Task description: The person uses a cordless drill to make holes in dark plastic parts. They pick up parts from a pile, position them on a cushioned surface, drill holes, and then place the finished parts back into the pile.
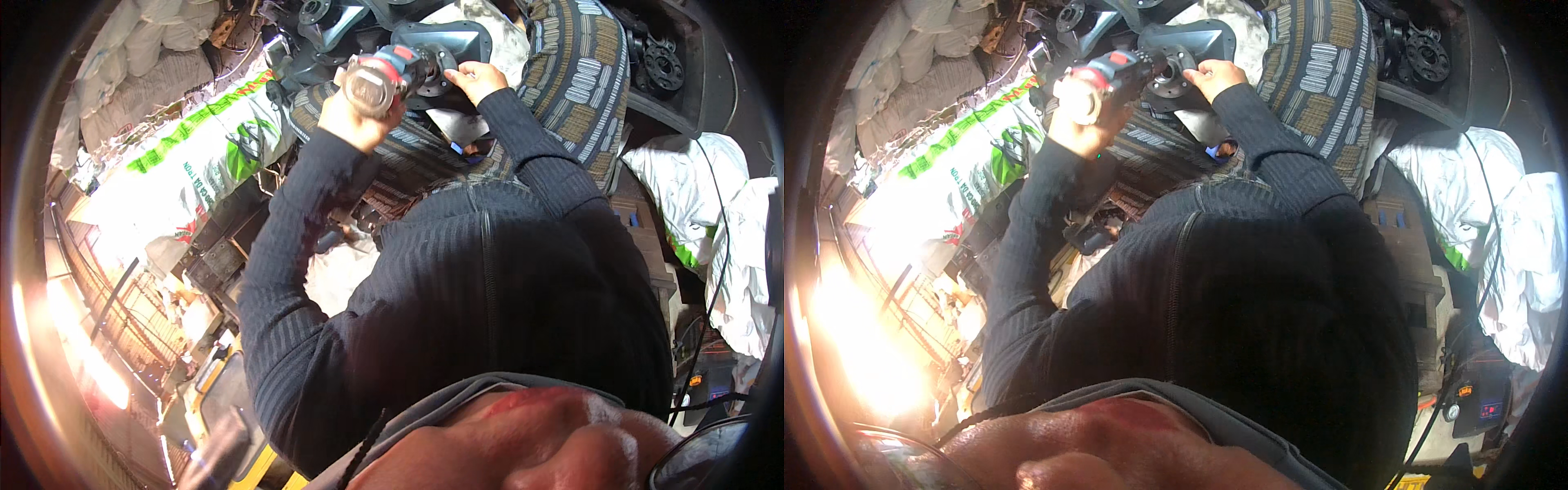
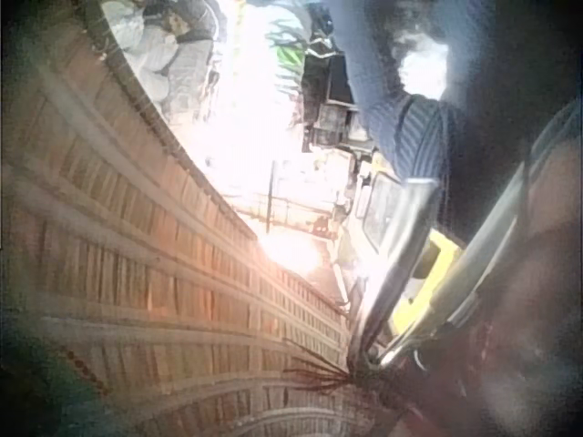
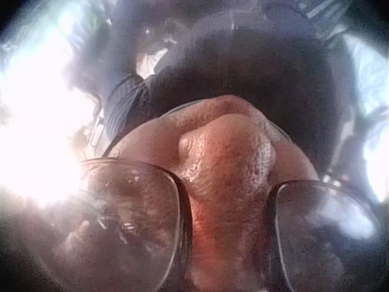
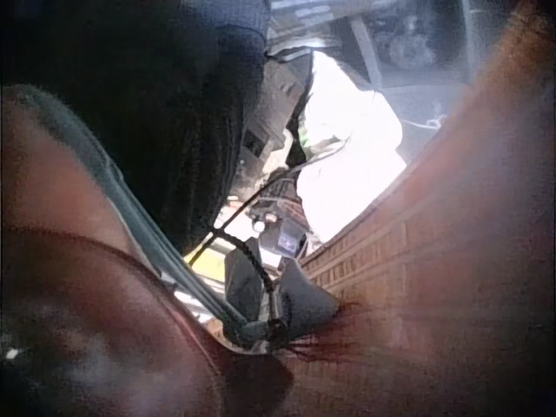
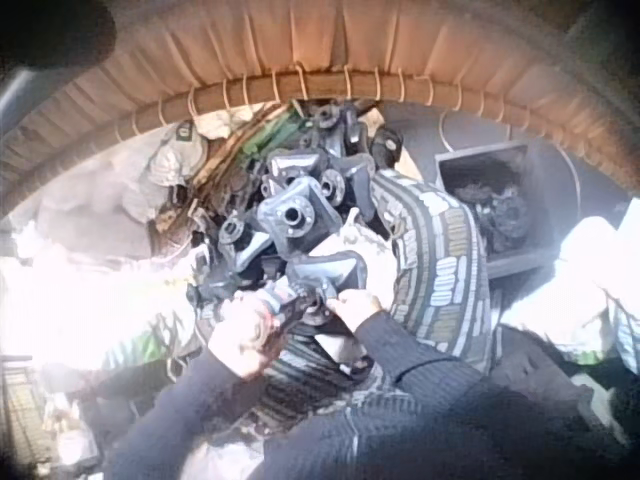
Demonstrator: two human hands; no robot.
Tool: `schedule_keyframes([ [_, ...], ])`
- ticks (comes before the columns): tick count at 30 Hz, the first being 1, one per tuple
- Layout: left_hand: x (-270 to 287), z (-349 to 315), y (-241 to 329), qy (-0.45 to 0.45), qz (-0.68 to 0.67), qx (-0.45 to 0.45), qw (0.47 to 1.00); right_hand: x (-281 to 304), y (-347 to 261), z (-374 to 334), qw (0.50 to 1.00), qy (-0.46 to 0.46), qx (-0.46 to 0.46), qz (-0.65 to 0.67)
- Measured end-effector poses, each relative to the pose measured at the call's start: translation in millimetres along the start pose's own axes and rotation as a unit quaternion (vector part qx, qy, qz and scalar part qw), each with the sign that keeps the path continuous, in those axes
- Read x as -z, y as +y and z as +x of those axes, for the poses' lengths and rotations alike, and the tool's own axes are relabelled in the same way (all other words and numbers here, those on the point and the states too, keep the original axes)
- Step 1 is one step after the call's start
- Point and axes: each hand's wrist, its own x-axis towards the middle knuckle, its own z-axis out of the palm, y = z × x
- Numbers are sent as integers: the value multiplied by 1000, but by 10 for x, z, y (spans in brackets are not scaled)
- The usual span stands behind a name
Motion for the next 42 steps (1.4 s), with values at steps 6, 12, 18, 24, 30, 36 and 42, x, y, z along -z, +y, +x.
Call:
schedule_keyframes([
  [6,-119,-1139,234,-52,-249,172,952,-53,206,179,996,1,66,63],
  [12,-636,-1959,211,-166,-251,98,949,303,-200,-141,952,-74,-10,298],
  [18,-254,-1720,-286,185,-668,210,690,266,-1315,-669,918,-192,66,340],
  [24,-115,-2050,-763,453,-607,272,593,-272,-1929,-811,884,-333,12,329],
  [30,-621,-2940,-2156,473,-527,487,512,-185,-1204,-450,754,-276,-188,566],
  [36,-1464,-2866,-2799,343,-353,620,611,128,-730,-488,754,-188,-215,591],
  [42,-2306,-2749,-3151,256,-304,631,667,120,-872,-571,751,-199,-196,599],
])
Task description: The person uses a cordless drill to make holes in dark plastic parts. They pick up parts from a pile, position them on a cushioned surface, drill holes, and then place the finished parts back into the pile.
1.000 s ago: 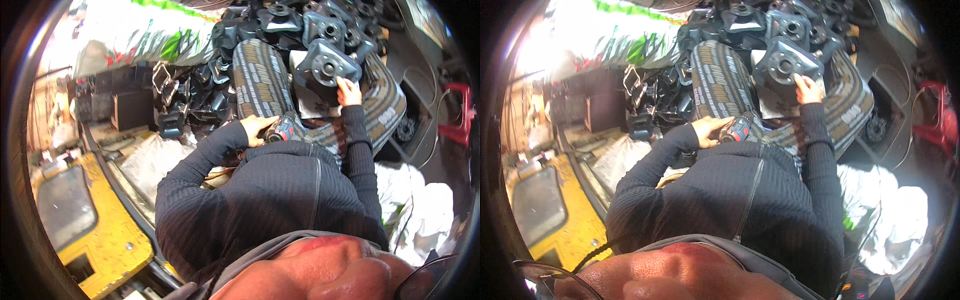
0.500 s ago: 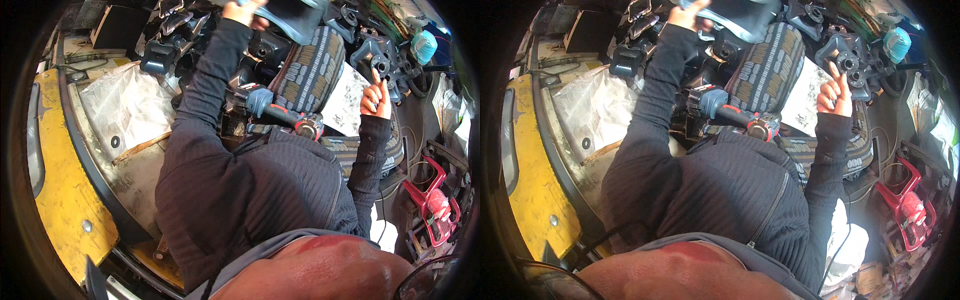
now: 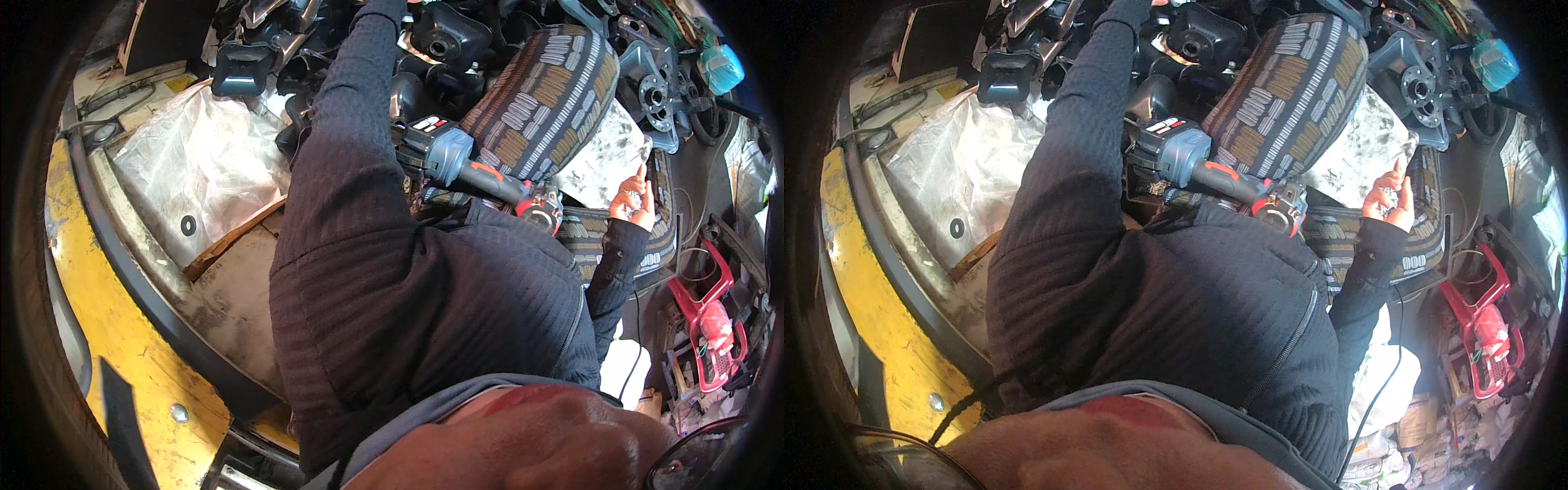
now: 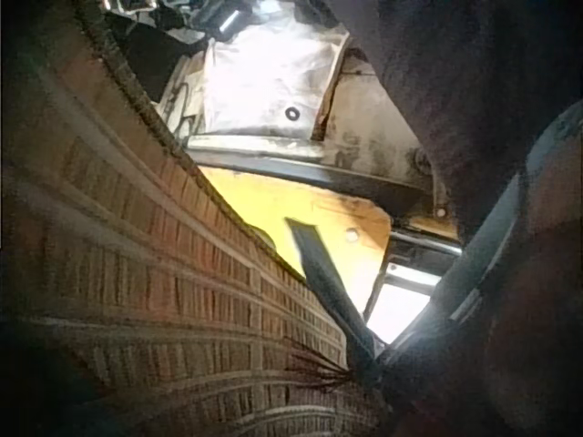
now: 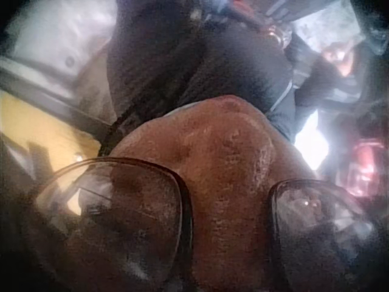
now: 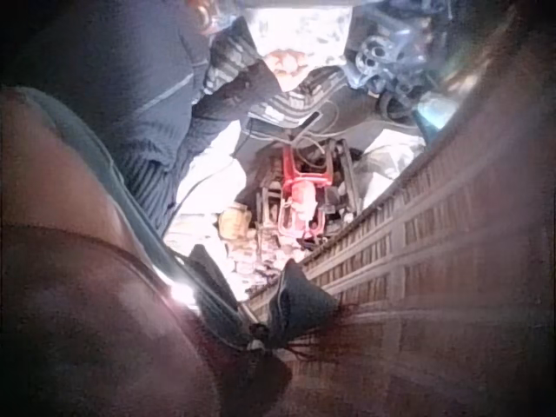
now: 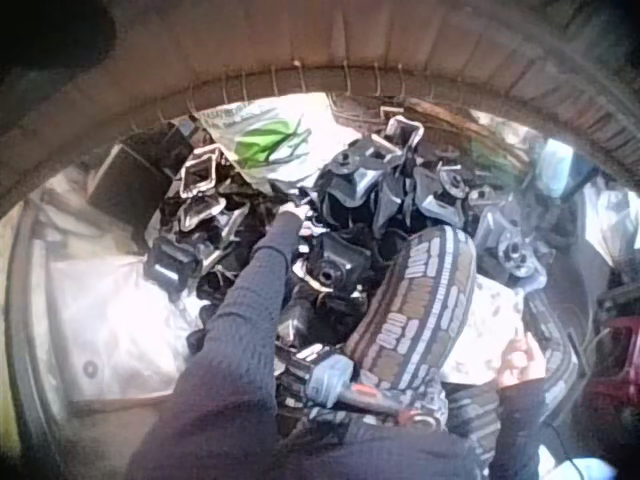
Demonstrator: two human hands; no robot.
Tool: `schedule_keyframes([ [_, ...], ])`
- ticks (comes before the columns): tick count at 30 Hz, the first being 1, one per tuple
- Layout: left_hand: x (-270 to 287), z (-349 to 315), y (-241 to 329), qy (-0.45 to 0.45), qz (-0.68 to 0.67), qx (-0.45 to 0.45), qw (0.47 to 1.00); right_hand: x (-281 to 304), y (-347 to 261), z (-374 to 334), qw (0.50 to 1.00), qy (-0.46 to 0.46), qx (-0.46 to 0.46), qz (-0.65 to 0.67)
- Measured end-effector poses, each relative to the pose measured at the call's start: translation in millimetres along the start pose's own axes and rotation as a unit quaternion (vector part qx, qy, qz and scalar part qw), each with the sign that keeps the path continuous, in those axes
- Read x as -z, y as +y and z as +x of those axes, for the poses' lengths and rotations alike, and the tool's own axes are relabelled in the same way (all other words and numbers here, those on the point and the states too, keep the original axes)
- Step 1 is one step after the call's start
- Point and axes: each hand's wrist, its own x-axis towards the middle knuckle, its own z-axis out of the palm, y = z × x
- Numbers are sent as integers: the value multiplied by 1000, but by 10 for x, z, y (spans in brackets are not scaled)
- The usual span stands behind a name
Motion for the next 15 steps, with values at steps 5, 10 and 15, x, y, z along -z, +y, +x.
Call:
schedule_keyframes([
  [5,-576,244,-463,-46,135,-11,990,19,4,-1,1000,-17,-4,18],
  [10,-955,-475,-797,26,249,-15,968,105,-45,-33,1000,-19,-3,-22],
  [15,-1399,-908,-563,-104,350,-128,922,68,-49,-36,999,-25,-28,-2],
])
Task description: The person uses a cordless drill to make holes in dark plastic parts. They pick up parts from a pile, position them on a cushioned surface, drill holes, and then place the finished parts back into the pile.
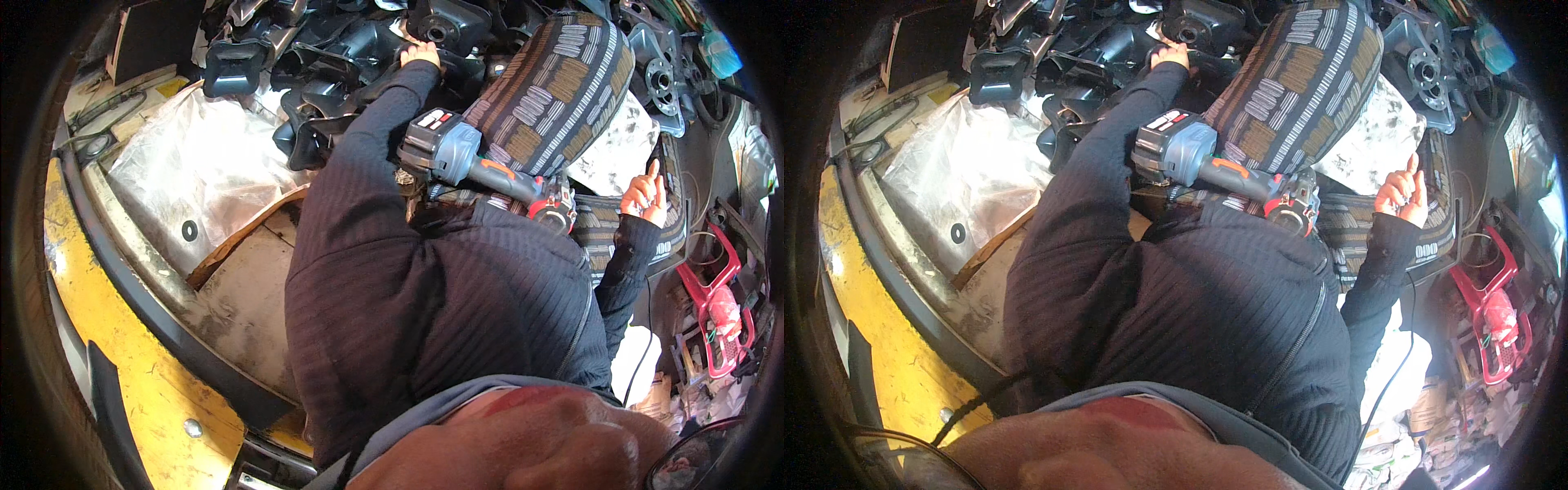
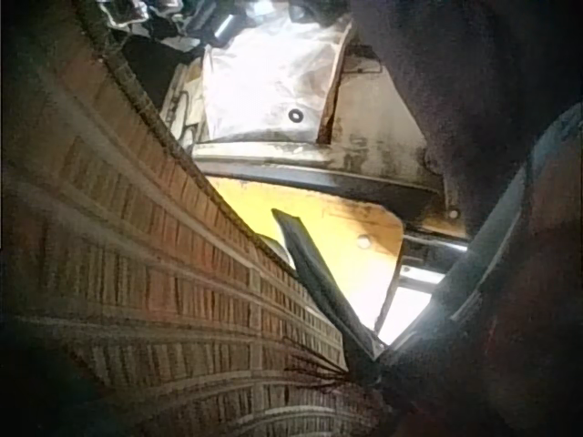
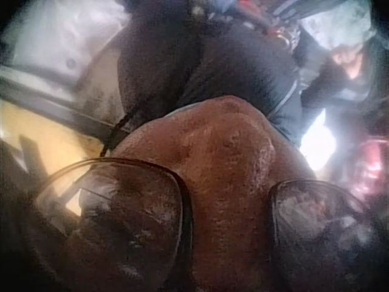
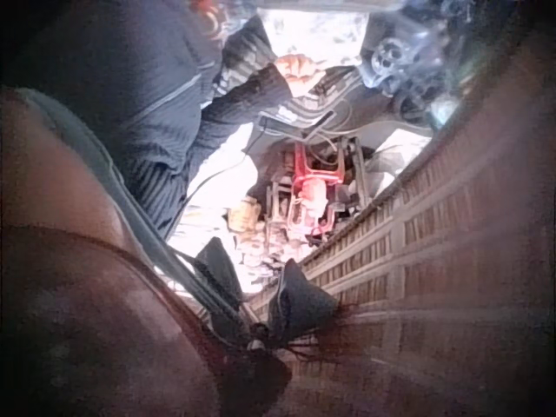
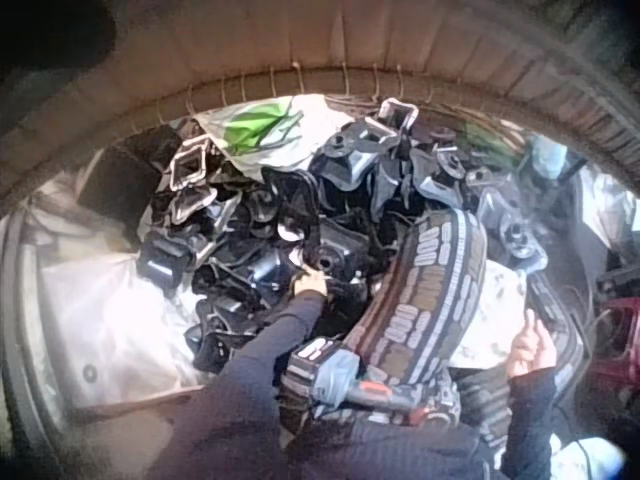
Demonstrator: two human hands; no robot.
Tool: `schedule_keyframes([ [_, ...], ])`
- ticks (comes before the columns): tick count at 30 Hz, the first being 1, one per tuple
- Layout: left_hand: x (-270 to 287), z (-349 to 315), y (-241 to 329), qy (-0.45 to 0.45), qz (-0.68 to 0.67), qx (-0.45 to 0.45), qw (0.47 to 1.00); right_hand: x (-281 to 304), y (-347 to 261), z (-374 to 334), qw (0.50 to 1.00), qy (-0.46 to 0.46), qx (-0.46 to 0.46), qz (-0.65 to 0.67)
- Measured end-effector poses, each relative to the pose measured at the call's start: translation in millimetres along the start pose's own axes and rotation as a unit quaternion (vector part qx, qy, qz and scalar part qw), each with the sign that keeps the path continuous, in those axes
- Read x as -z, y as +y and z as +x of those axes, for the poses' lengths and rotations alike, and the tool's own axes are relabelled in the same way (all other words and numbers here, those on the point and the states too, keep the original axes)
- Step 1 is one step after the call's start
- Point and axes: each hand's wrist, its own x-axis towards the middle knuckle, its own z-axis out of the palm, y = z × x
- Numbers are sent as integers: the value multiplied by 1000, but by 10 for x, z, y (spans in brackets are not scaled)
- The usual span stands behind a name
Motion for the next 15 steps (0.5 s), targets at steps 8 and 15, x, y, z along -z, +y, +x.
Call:
schedule_keyframes([
  [8,443,-470,-276,-19,-221,-53,974,-12,-115,-233,998,-54,15,-8],
  [15,2244,-1346,-270,409,-397,-235,788,292,-634,-284,981,-187,30,-50],
])
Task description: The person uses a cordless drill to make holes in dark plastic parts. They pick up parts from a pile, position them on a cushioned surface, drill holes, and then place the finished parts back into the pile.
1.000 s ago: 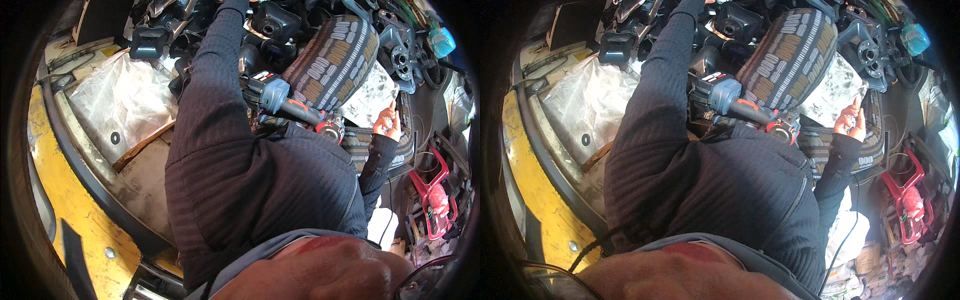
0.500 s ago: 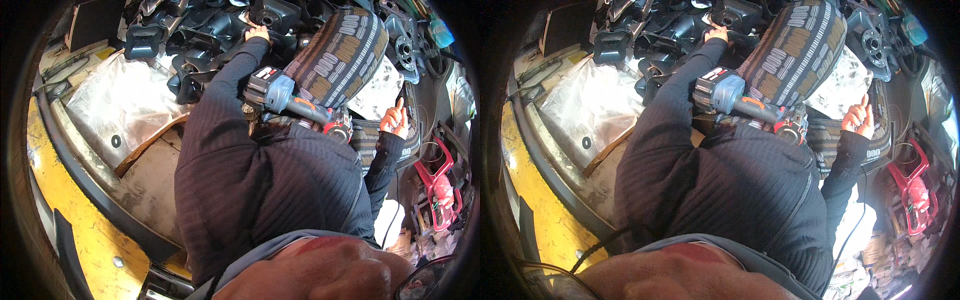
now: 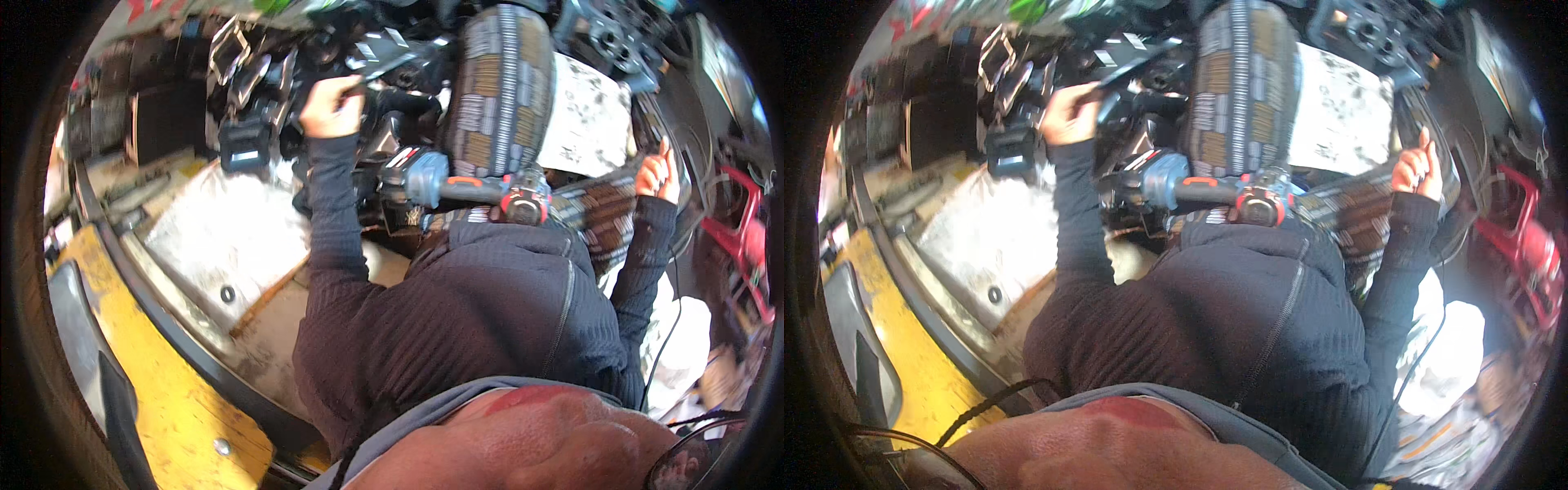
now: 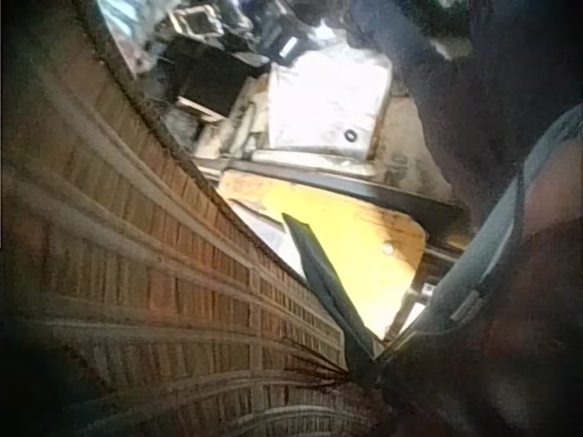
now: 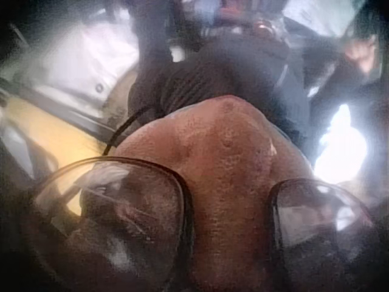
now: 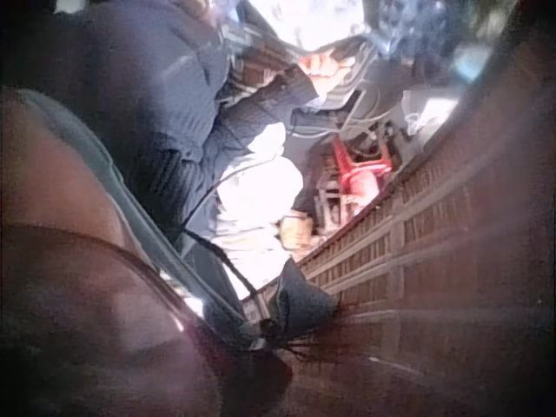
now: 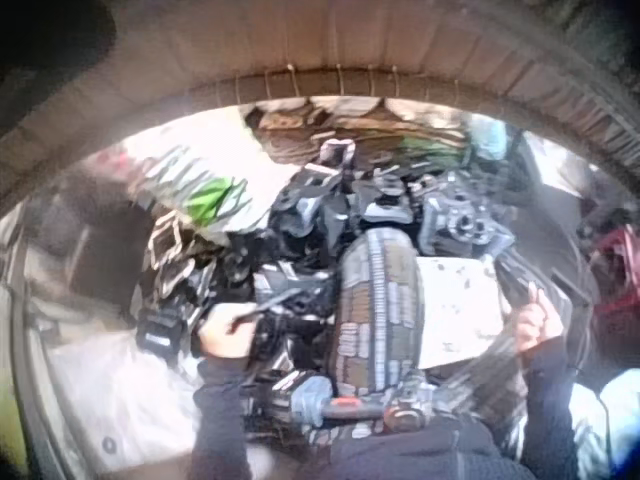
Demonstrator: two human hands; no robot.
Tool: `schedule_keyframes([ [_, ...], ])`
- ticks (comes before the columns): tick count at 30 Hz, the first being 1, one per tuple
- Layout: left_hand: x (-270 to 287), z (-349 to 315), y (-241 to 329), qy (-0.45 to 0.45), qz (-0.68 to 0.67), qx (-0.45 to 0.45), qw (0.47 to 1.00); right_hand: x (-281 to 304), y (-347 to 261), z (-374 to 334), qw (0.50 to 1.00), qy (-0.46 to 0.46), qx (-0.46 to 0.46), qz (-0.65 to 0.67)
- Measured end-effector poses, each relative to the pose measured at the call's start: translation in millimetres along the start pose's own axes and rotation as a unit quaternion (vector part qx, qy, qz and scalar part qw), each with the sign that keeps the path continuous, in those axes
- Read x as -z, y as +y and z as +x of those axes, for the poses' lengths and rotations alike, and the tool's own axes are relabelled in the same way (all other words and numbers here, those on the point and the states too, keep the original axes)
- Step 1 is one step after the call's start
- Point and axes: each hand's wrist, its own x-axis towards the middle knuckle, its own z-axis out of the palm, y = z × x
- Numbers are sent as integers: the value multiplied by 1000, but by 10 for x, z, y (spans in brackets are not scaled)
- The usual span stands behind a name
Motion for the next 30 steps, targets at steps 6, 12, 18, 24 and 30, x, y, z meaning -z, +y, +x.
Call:
schedule_keyframes([
  [6,-277,984,1370,-19,12,-320,947,563,-1459,-773,967,3,249,-60],
  [12,-2228,733,2139,-274,-25,-443,853,1566,-1713,-1726,810,443,345,-172],
  [18,-3610,-363,2057,-521,232,-411,711,1991,-1388,-1733,558,693,84,-450],
  [24,-3675,-704,1877,-649,160,-330,666,2328,-1448,-1291,433,607,60,-663],
  [30,-3109,-281,1683,-547,-13,-246,800,2400,-1476,-938,344,644,-25,-683],
])
